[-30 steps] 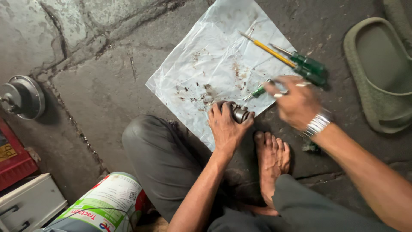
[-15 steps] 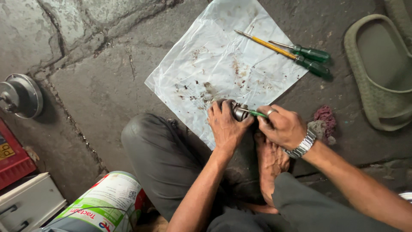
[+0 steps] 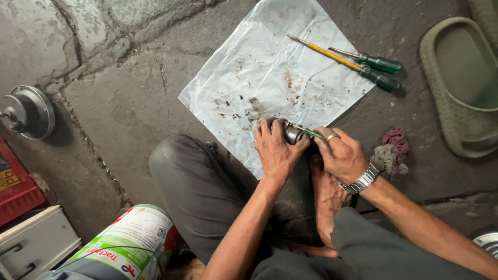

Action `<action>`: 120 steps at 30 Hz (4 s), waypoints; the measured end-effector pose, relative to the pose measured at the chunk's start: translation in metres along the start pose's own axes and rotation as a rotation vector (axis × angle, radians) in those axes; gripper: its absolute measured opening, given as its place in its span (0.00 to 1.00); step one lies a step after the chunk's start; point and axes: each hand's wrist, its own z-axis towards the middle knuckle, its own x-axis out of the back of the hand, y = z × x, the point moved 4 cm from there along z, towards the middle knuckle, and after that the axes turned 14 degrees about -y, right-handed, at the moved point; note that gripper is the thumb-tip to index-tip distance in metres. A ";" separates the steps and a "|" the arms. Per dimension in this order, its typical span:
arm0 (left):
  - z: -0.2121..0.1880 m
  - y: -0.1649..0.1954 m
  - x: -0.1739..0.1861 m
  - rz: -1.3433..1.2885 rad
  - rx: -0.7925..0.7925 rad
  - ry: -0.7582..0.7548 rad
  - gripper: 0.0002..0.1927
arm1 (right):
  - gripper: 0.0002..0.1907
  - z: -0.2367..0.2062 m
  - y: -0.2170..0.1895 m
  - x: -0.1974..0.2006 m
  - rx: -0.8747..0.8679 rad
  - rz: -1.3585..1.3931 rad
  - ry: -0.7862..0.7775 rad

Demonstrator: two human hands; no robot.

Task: The person is sitting on the floor and repairing a mechanical part. They use a screwdriver to disassemble and reassemble the part, placing small components on a plastic sheet. The person also uses a cloth to clean the part.

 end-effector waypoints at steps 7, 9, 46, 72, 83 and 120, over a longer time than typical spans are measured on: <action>0.001 0.001 0.000 0.001 0.004 -0.001 0.33 | 0.15 0.007 -0.011 0.007 0.061 -0.276 -0.031; 0.002 0.000 0.000 0.026 0.031 -0.001 0.33 | 0.12 0.016 -0.009 0.011 -0.009 -0.184 -0.035; 0.004 -0.001 0.001 0.030 0.038 -0.014 0.34 | 0.10 0.016 0.004 -0.007 -0.064 0.046 -0.134; 0.004 0.000 0.003 0.019 0.018 -0.006 0.34 | 0.14 0.026 -0.024 0.006 0.258 -0.275 0.005; 0.004 0.005 0.004 0.026 0.031 -0.011 0.33 | 0.15 0.050 -0.023 0.023 -0.024 -0.126 -0.206; 0.006 0.008 0.004 0.077 0.045 0.006 0.32 | 0.24 0.065 -0.031 0.021 -0.438 -0.002 -0.455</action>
